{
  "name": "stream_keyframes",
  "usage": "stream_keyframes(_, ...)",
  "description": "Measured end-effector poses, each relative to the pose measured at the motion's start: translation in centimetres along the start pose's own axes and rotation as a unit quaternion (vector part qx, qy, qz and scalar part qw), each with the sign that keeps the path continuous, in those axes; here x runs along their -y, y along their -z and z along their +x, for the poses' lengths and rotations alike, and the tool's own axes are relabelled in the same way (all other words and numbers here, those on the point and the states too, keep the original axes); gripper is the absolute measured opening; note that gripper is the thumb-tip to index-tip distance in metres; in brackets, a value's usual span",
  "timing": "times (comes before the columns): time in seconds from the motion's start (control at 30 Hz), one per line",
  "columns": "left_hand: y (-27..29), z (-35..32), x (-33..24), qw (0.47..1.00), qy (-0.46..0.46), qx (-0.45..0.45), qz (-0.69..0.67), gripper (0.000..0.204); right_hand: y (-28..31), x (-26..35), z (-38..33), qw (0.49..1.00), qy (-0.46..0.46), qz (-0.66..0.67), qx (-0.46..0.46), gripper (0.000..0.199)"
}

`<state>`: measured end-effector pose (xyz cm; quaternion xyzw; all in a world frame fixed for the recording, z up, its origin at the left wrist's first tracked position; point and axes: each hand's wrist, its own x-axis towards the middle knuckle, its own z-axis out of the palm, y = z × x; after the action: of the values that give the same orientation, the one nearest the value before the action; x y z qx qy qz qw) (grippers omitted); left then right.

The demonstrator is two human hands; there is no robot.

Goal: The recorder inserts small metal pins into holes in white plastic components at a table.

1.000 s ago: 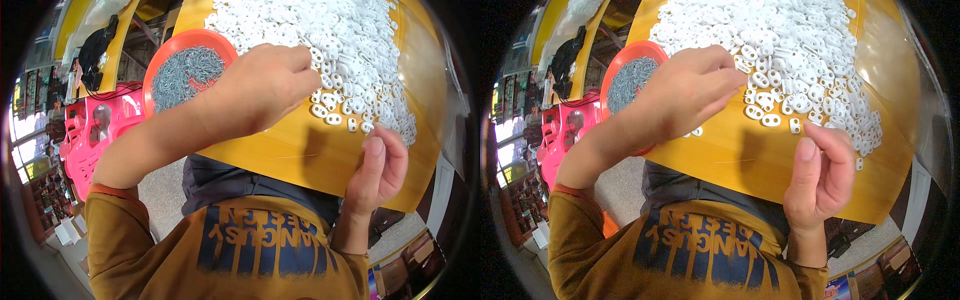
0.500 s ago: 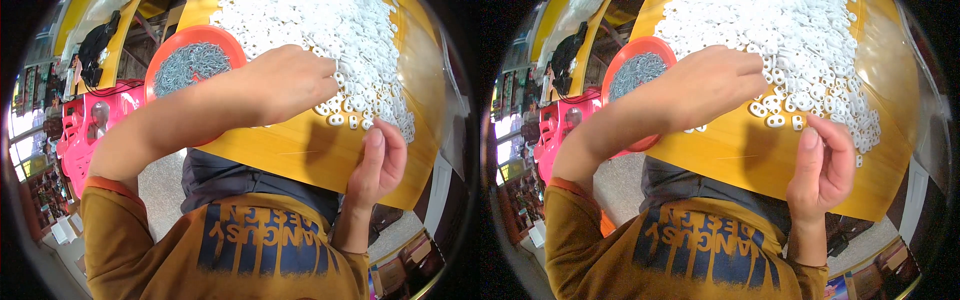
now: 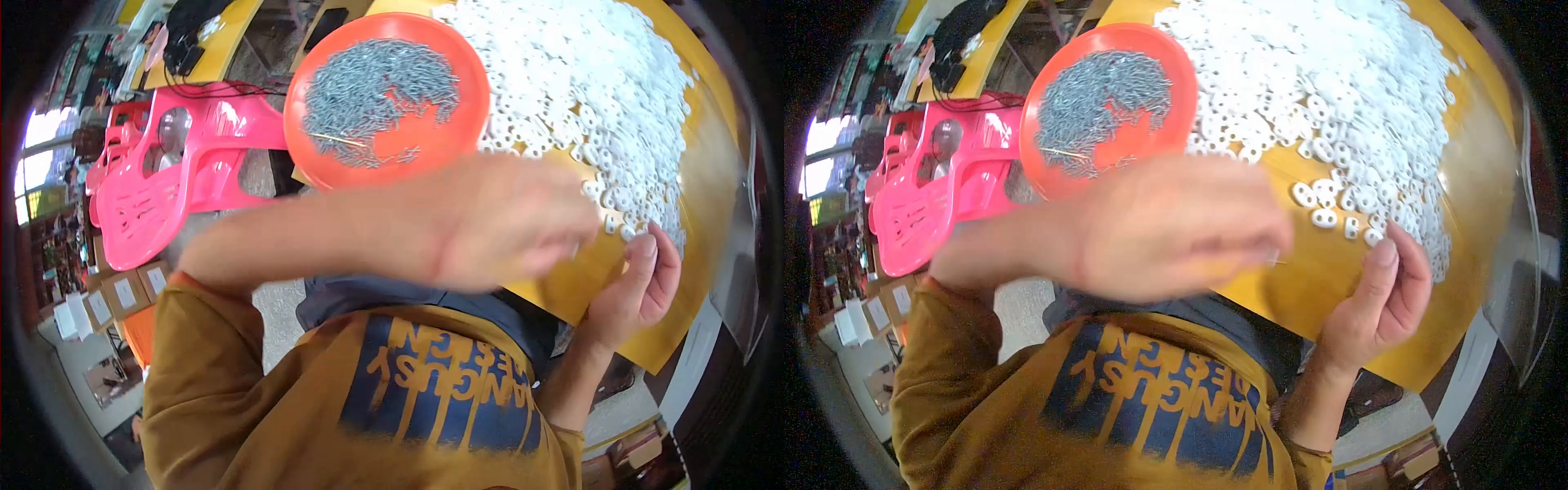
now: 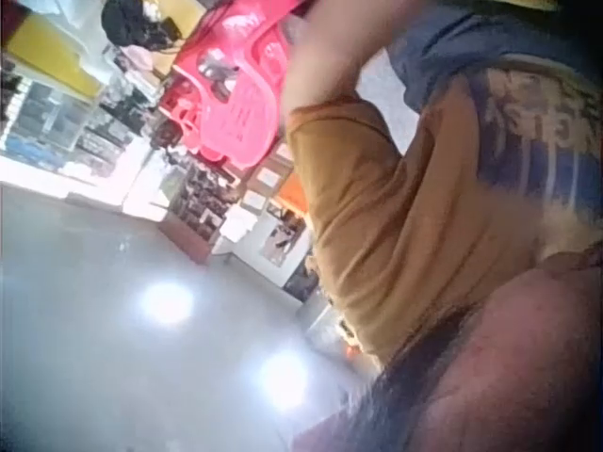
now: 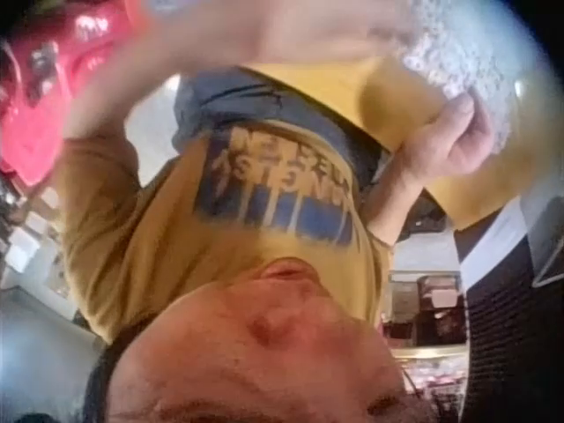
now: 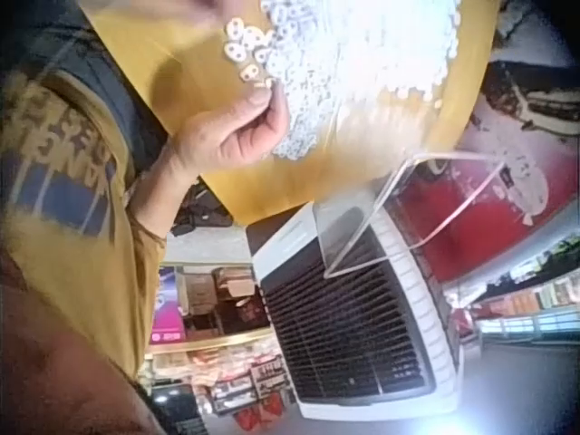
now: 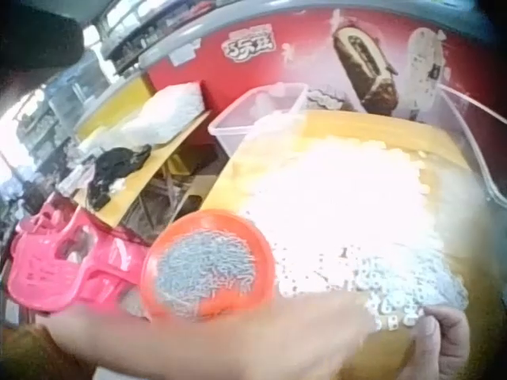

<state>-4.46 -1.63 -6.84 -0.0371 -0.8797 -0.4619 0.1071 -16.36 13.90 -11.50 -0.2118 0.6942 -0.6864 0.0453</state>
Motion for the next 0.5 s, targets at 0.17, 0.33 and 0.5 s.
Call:
stream_keyframes(0.17, -2.7, -6.8, -1.6, 0.975, 0.106, -0.003, -0.197, 0.007, -1.4, 0.9, -0.3, 0.988, 0.071, -0.094, 0.100, 0.016)
stream_keyframes(0.33, -3.8, -10.3, -1.0, 0.949, 0.181, -0.031, -0.257, 0.005, -7.7, 4.2, 0.8, 0.839, 0.353, -0.235, 0.341, 0.023)
stream_keyframes(0.5, -4.5, -11.7, -0.6, 0.945, 0.151, -0.073, -0.280, 0.006, -12.7, 4.7, 1.0, 0.744, 0.398, -0.283, 0.455, 0.022)
